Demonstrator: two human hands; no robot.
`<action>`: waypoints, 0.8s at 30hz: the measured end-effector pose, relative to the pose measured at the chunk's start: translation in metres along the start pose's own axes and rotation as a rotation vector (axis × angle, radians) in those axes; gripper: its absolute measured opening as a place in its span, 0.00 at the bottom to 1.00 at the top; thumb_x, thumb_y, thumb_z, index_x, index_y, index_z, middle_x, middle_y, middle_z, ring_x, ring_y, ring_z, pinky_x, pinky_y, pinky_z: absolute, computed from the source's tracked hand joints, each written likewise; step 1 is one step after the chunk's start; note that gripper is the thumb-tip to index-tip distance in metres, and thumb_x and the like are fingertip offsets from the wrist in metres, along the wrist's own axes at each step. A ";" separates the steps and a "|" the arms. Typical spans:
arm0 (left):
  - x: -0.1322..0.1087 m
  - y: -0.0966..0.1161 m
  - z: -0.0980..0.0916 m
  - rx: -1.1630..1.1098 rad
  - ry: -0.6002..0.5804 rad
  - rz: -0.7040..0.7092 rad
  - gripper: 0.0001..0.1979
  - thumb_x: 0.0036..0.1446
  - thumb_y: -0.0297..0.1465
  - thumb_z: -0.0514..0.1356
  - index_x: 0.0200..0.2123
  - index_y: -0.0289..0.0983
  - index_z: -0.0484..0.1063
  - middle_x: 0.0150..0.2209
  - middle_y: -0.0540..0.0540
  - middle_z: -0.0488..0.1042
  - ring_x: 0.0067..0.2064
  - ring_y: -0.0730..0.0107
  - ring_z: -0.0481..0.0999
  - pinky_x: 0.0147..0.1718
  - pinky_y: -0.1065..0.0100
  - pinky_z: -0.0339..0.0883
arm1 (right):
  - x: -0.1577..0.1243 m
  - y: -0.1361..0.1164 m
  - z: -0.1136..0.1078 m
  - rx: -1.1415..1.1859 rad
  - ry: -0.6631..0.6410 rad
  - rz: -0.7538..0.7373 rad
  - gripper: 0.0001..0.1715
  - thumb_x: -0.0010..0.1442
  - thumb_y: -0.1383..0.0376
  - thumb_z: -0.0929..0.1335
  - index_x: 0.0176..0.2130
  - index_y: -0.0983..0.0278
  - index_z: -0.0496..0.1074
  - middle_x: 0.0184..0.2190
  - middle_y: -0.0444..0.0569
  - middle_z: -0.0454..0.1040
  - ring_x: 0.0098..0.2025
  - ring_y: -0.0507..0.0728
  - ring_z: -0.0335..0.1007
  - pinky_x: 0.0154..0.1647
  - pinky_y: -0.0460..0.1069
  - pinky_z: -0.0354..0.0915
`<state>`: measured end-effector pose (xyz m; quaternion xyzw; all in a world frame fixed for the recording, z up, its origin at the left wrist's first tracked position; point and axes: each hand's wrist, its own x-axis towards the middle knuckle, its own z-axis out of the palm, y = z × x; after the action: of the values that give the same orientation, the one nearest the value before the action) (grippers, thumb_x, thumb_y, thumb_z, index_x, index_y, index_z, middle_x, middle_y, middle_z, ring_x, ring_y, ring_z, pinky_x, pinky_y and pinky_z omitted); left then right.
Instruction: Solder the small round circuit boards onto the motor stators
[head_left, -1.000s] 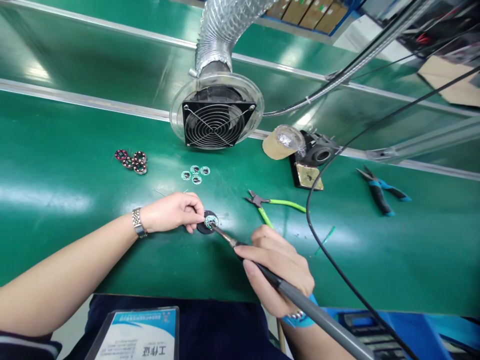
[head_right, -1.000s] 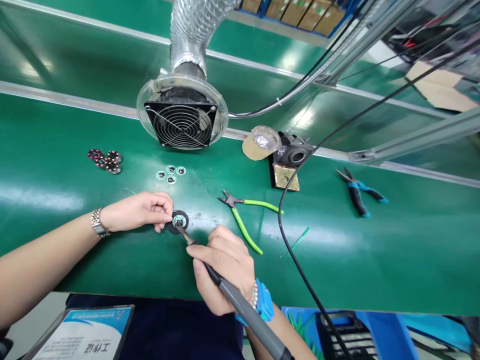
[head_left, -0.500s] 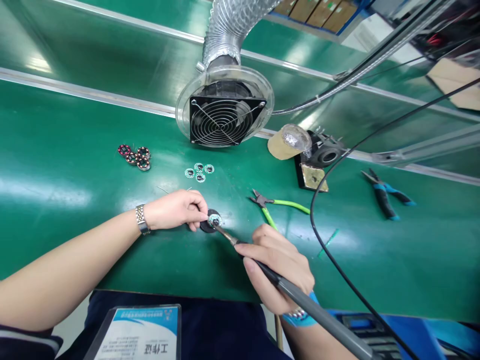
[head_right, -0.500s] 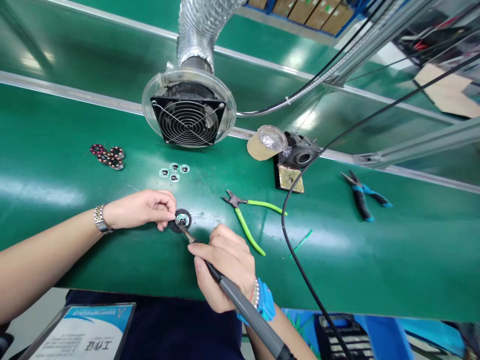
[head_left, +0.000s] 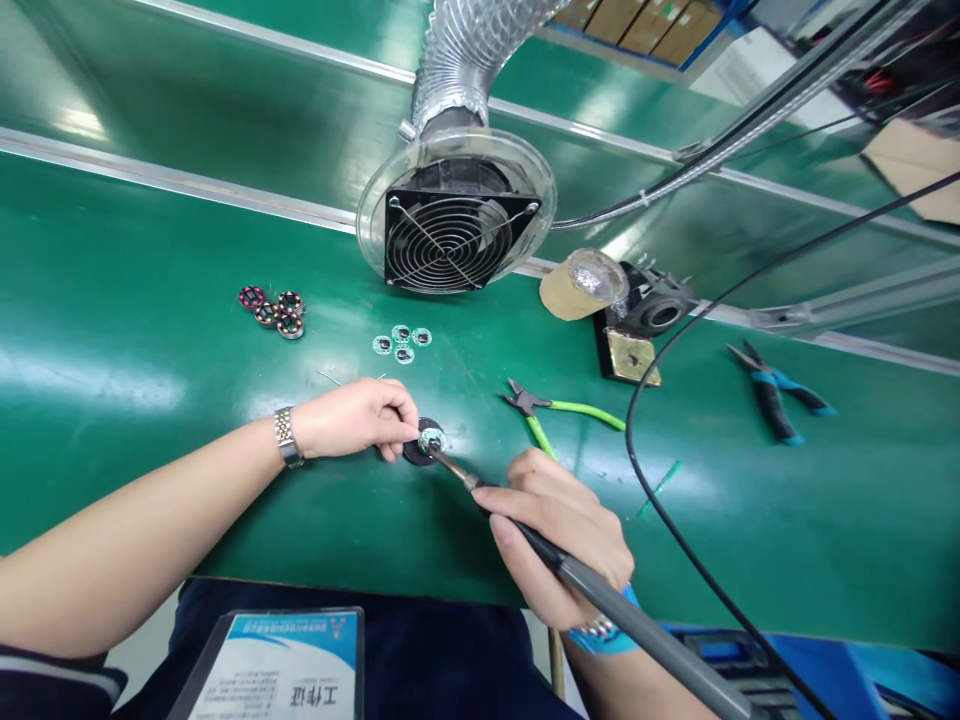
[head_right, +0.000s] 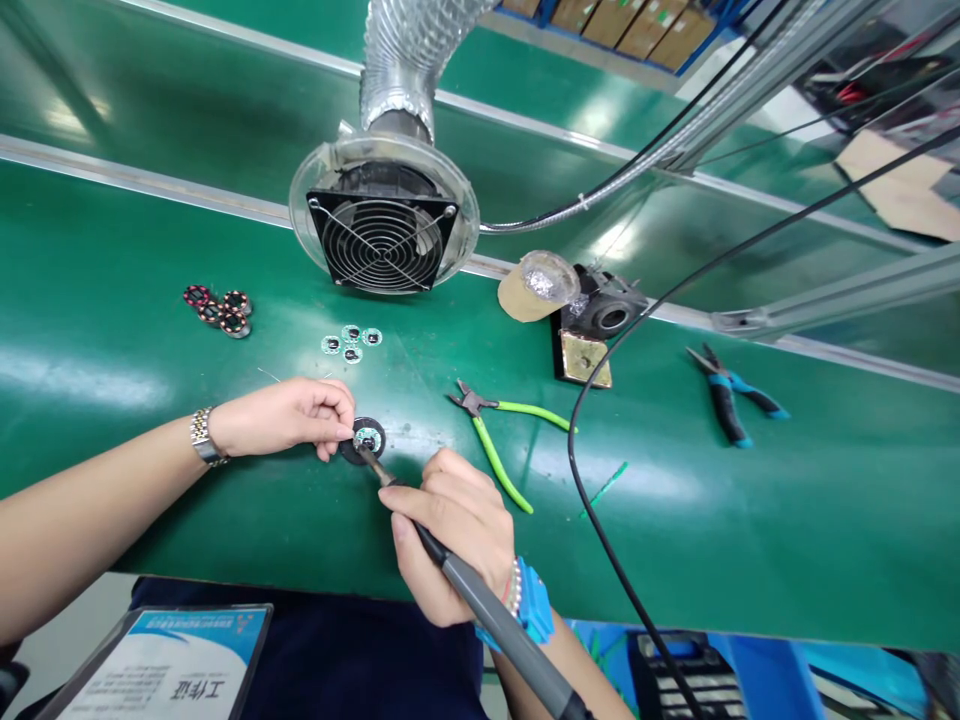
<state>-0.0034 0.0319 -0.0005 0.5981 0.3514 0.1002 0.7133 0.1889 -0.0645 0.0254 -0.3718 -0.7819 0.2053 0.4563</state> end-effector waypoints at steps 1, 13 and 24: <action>0.000 0.000 0.000 0.001 0.000 0.000 0.08 0.50 0.32 0.58 0.26 0.33 0.65 0.31 0.51 0.63 0.26 0.78 0.72 0.28 0.70 0.69 | 0.000 0.000 0.000 -0.001 -0.002 0.001 0.16 0.46 0.78 0.63 0.36 0.68 0.71 0.19 0.45 0.62 0.21 0.52 0.56 0.23 0.50 0.56; 0.001 0.001 0.000 0.012 0.000 -0.001 0.08 0.50 0.32 0.57 0.26 0.33 0.65 0.32 0.51 0.64 0.26 0.78 0.71 0.29 0.70 0.69 | -0.002 0.001 0.000 0.010 -0.002 0.001 0.17 0.45 0.78 0.64 0.37 0.68 0.71 0.19 0.46 0.62 0.21 0.52 0.55 0.22 0.50 0.56; 0.000 0.002 0.000 0.009 0.009 -0.005 0.07 0.51 0.32 0.57 0.26 0.32 0.65 0.31 0.51 0.63 0.26 0.79 0.71 0.28 0.72 0.69 | -0.007 0.003 -0.007 -0.076 0.068 0.027 0.17 0.49 0.75 0.64 0.40 0.64 0.70 0.21 0.46 0.64 0.23 0.53 0.59 0.23 0.51 0.59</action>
<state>-0.0028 0.0322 0.0013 0.6000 0.3567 0.0993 0.7092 0.1989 -0.0682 0.0228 -0.4060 -0.7683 0.1687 0.4651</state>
